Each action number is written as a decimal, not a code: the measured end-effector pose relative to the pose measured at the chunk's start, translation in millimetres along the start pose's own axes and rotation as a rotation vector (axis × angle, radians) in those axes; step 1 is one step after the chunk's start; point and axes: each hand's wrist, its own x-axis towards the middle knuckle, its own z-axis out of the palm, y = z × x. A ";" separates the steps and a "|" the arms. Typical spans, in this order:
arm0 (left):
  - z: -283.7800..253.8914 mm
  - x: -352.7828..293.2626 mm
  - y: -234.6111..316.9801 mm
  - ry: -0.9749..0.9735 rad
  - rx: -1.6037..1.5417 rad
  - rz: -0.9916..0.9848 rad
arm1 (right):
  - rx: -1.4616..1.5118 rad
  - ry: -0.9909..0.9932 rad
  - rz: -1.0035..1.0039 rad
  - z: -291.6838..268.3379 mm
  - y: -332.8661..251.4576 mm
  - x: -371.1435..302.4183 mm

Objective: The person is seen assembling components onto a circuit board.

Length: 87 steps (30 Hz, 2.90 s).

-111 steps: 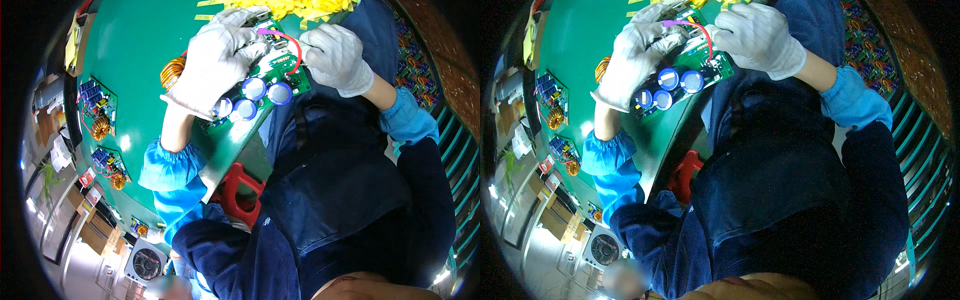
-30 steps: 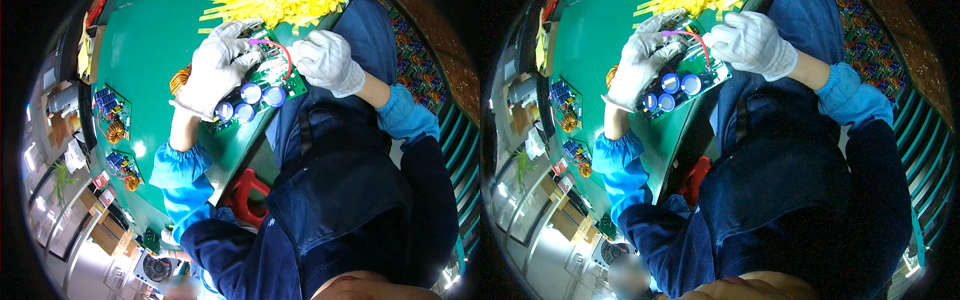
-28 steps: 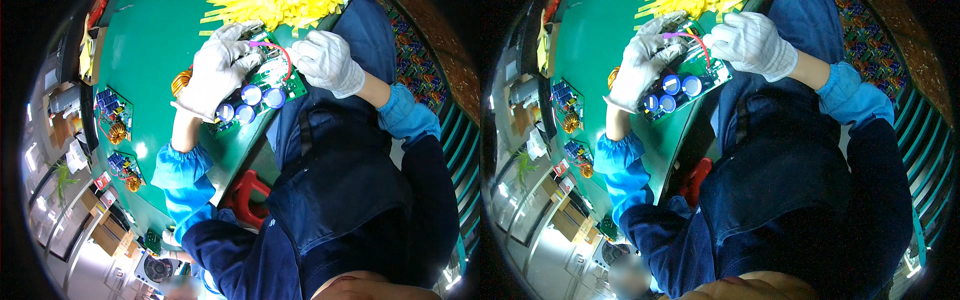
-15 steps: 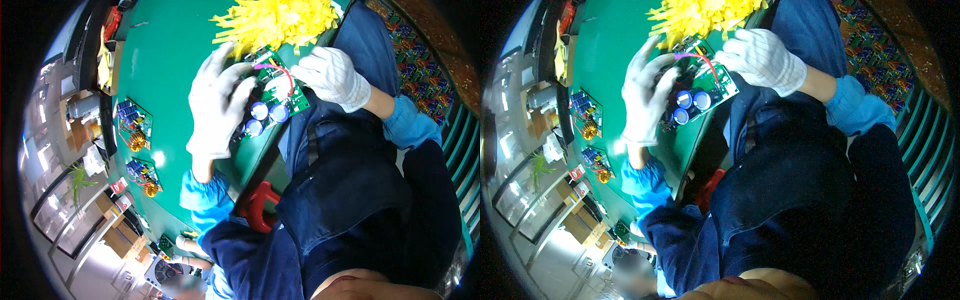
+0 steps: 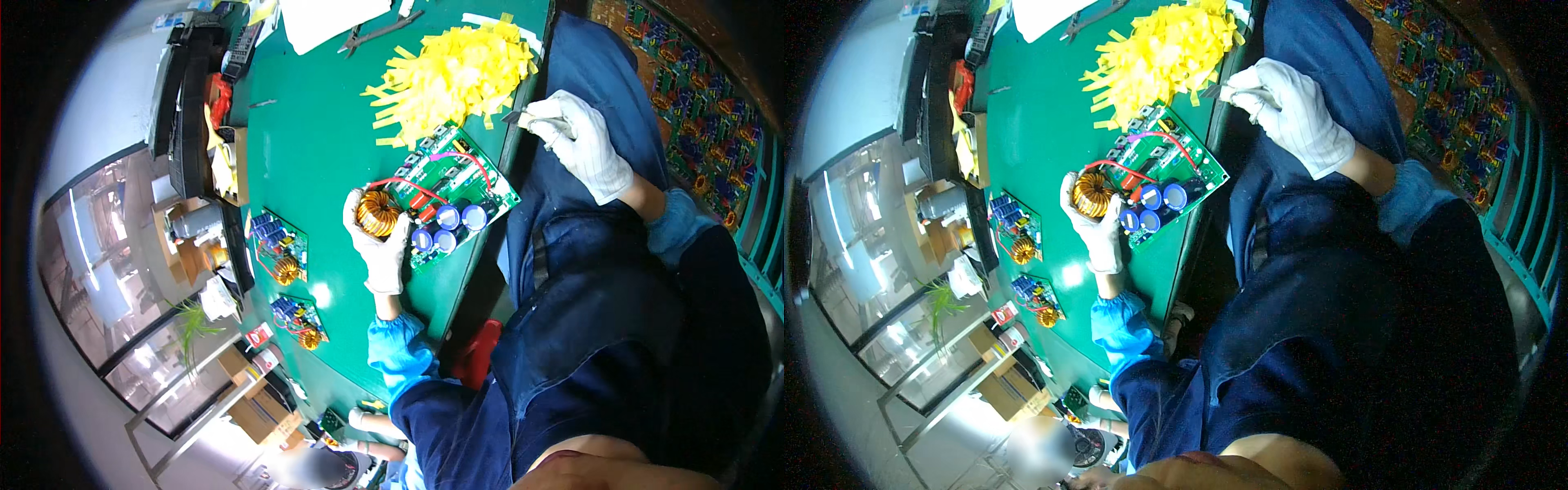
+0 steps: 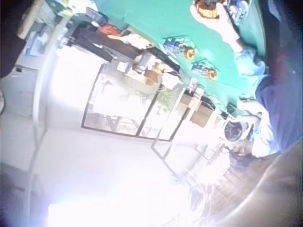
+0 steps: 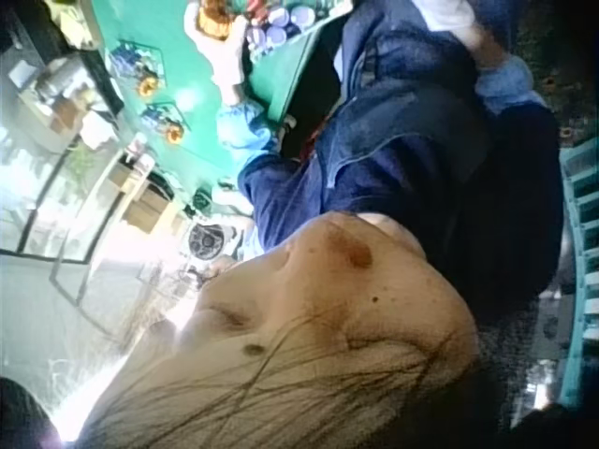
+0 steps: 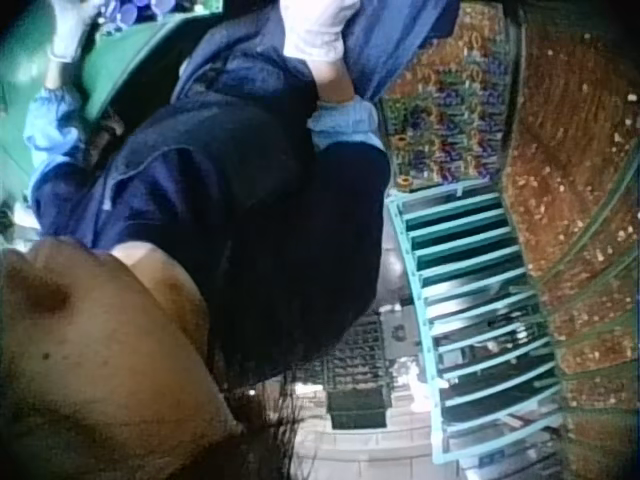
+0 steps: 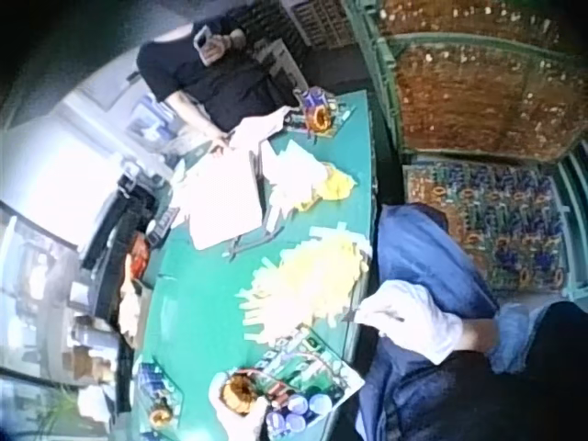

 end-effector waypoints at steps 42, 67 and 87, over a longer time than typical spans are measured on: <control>-59.0 81.4 175.3 -0.481 1.257 0.547 | -0.092 0.096 0.094 -23.6 36.8 7.6; -105.6 61.6 138.4 -0.299 1.298 0.356 | -0.031 -0.006 0.160 -24.3 80.4 19.0; -165.7 -138.6 4.0 0.900 0.403 -0.354 | -0.110 -0.070 0.092 -30.4 74.8 30.3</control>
